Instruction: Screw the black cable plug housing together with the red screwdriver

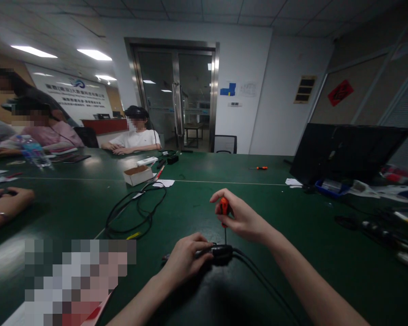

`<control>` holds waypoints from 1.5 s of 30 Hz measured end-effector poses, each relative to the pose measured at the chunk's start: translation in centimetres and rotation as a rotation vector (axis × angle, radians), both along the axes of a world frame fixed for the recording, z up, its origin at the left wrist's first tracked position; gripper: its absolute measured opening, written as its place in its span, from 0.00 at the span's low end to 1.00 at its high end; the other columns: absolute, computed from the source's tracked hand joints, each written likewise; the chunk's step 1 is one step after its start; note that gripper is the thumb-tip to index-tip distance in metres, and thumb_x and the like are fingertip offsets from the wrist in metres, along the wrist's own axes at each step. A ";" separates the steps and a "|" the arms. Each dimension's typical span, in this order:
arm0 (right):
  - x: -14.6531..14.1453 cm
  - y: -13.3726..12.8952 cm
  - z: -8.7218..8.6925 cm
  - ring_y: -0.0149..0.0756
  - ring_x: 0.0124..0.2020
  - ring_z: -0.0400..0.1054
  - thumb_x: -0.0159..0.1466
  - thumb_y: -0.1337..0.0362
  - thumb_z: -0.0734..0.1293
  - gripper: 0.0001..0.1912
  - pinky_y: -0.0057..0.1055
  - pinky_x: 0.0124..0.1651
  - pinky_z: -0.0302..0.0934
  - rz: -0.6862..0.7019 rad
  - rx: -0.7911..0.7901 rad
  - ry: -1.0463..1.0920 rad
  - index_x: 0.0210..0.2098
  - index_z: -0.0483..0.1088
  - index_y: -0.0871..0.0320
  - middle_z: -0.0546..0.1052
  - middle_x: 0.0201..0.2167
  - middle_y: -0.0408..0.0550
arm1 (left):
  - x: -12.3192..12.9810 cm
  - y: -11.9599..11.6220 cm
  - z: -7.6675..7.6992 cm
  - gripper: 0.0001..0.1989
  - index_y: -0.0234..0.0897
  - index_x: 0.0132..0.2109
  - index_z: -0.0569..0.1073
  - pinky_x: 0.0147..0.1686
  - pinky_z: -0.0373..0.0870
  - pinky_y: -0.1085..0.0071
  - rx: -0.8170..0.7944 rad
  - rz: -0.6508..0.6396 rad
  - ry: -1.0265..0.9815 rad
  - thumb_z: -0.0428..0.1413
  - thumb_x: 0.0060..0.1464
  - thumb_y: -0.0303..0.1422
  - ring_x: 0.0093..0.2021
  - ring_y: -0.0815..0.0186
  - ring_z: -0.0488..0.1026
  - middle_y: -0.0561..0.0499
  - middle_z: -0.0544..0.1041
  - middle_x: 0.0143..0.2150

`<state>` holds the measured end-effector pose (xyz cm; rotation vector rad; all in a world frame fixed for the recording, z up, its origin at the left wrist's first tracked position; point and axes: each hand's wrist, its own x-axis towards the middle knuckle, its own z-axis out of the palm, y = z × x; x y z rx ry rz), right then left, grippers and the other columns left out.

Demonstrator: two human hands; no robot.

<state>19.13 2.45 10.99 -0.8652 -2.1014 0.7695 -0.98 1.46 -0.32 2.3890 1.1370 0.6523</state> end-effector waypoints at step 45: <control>0.3 -1.9 1.0 0.29 0.29 0.66 0.60 0.71 0.72 0.10 0.25 0.31 0.57 -0.009 0.311 -0.404 0.36 0.66 0.58 0.74 0.31 0.42 | 0.0 -0.2 -0.2 0.11 0.42 0.45 0.80 0.40 0.68 0.71 0.090 -0.032 0.054 0.52 0.64 0.33 0.42 0.61 0.74 0.48 0.76 0.43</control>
